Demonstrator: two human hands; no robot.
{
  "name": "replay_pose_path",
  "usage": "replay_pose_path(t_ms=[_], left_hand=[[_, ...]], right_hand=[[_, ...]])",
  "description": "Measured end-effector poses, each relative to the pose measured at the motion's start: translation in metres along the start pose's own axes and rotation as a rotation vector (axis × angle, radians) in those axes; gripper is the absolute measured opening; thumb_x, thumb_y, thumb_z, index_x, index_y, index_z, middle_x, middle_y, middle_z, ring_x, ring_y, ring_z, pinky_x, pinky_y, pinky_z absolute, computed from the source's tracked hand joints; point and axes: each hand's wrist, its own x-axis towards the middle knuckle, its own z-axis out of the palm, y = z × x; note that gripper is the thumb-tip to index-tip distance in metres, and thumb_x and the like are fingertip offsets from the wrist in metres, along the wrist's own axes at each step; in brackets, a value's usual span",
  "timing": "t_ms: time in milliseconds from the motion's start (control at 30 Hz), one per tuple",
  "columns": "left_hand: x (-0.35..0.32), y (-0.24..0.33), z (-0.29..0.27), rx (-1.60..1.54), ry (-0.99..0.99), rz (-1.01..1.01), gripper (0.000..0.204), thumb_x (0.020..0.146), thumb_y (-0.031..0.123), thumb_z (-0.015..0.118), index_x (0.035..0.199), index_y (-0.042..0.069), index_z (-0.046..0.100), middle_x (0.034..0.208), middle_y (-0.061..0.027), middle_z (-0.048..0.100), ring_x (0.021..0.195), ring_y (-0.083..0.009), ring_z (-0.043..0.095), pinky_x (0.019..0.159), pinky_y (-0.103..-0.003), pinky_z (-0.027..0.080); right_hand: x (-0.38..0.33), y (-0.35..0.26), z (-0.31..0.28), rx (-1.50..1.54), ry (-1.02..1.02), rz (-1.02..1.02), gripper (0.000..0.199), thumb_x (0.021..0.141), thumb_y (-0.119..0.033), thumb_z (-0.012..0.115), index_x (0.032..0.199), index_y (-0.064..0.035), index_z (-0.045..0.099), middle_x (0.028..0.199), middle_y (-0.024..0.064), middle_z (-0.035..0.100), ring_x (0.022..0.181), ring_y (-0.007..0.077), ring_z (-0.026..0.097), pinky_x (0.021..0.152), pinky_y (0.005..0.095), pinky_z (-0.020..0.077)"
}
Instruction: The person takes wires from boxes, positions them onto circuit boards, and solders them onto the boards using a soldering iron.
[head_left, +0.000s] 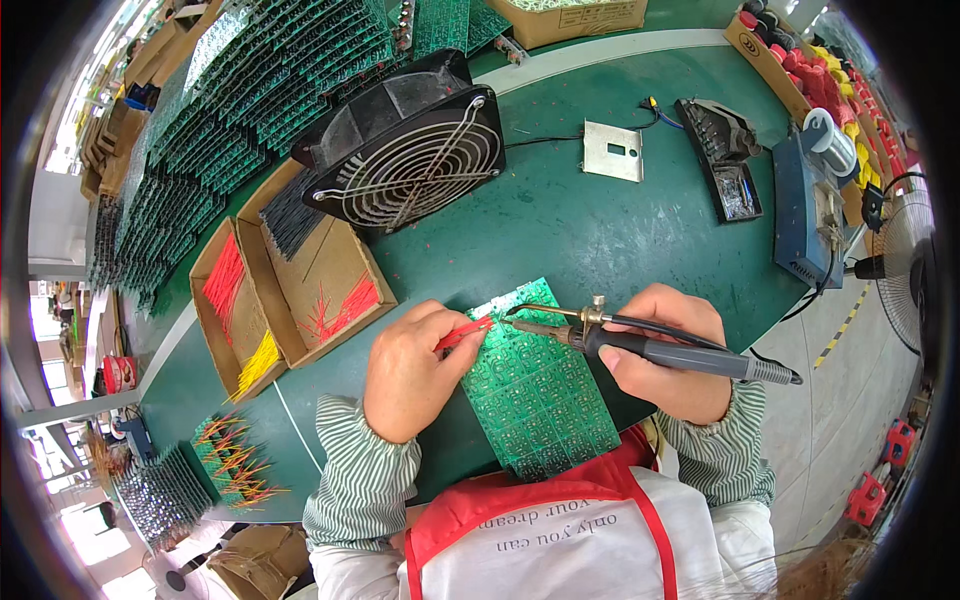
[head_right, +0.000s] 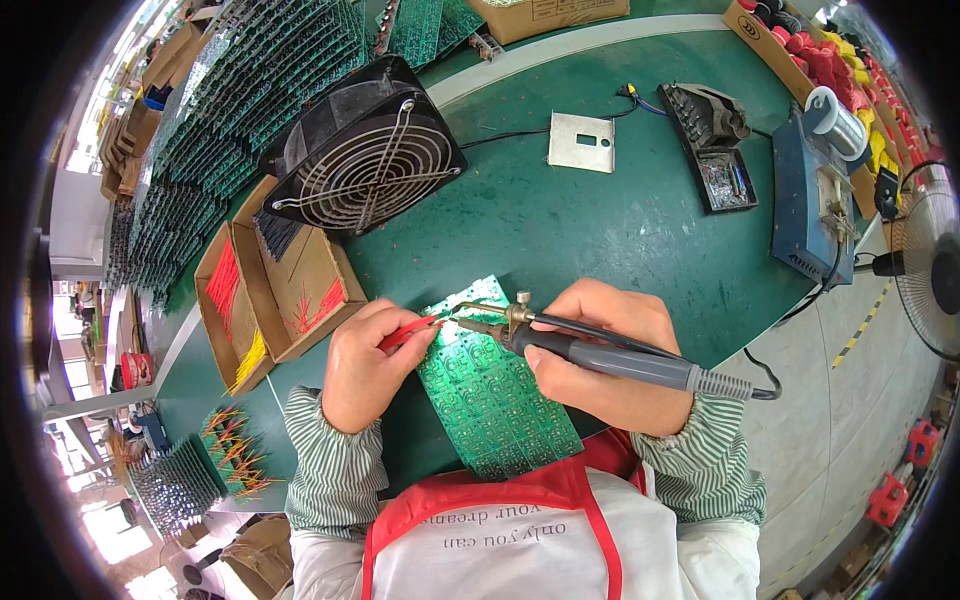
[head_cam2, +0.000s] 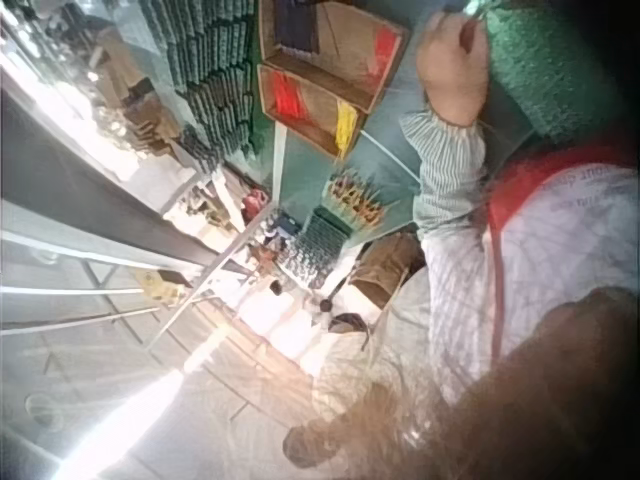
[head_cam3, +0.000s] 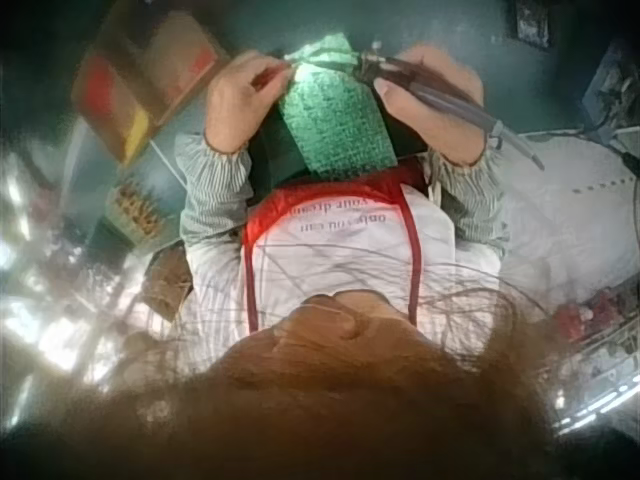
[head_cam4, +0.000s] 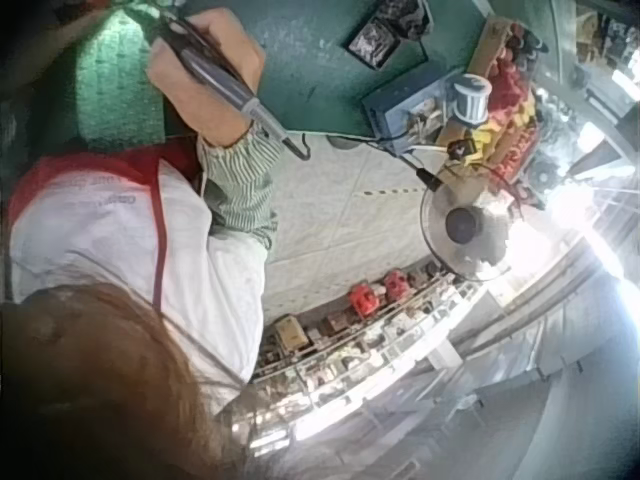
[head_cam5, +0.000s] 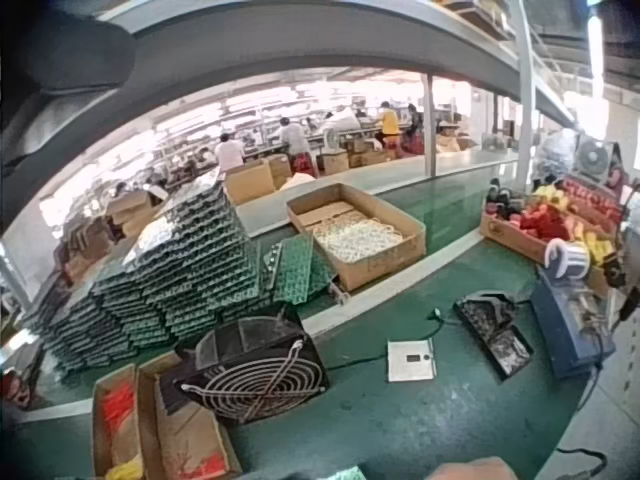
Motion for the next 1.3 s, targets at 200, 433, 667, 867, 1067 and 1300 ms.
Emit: replay_pose_path(t_ms=[200,433,667,867,1067,1300], left_hand=[[0.001,-0.007,-0.034,0.325,0.367,0.031,0.007,0.078,0.007,0.068,0.083,0.003,0.067,0.074,-0.0104,0.060,0.063,-0.0252,0.059,0.057,-0.033,0.047],[0.003,0.019,-0.011,0.124,0.143,0.086,0.009,0.078,0.010,0.069,0.081,0.003,0.065,0.072,-0.0103,0.058,0.061,-0.0270,0.058,0.055,-0.035,0.045],[0.013,0.015,0.012,0.039,0.036,0.073,0.012,0.078,0.015,0.069,0.081,0.004,0.064,0.073,-0.0093,0.058,0.062,-0.0264,0.057,0.055,-0.035,0.044],[0.015,0.018,0.012,0.022,0.012,0.056,0.014,0.076,0.009,0.071,0.081,-0.002,0.064,0.071,-0.0104,0.057,0.059,-0.0220,0.055,0.054,-0.030,0.043],[0.015,0.015,0.013,0.027,0.003,0.040,0.012,0.077,0.012,0.070,0.081,0.001,0.064,0.072,-0.0094,0.057,0.060,-0.0231,0.056,0.054,-0.032,0.043],[0.016,0.005,-0.025,0.467,0.417,0.100,0.008,0.078,0.009,0.068,0.083,0.003,0.065,0.075,-0.0112,0.058,0.062,-0.0275,0.058,0.055,-0.037,0.046]], right_hand=[[-0.006,0.001,-0.007,-0.030,0.022,-0.008,0.016,0.071,-0.006,0.071,0.082,0.0006,0.061,0.070,0.0052,0.065,0.061,0.0078,0.060,0.055,0.0227,0.0474],[-0.009,0.005,-0.011,0.023,0.062,0.021,0.016,0.070,-0.006,0.070,0.081,0.0001,0.061,0.068,0.0039,0.063,0.060,0.0070,0.058,0.056,0.0223,0.0461],[-0.009,0.007,-0.015,0.008,0.063,0.035,0.016,0.070,-0.007,0.070,0.081,0.0000,0.061,0.068,0.0040,0.063,0.061,0.0073,0.058,0.056,0.0230,0.0458],[-0.005,0.010,-0.013,-0.016,0.043,0.021,0.017,0.070,-0.008,0.070,0.081,0.0000,0.061,0.069,0.0044,0.063,0.060,0.0080,0.058,0.056,0.0229,0.0460],[-0.006,0.009,-0.015,0.019,0.065,0.040,0.016,0.070,-0.008,0.070,0.081,-0.0003,0.061,0.069,0.0042,0.063,0.060,0.0075,0.059,0.055,0.0228,0.0459],[-0.012,0.007,-0.023,0.001,0.097,0.064,0.016,0.069,-0.008,0.071,0.080,-0.0009,0.061,0.066,0.0031,0.062,0.058,0.0066,0.057,0.053,0.0227,0.0446]])
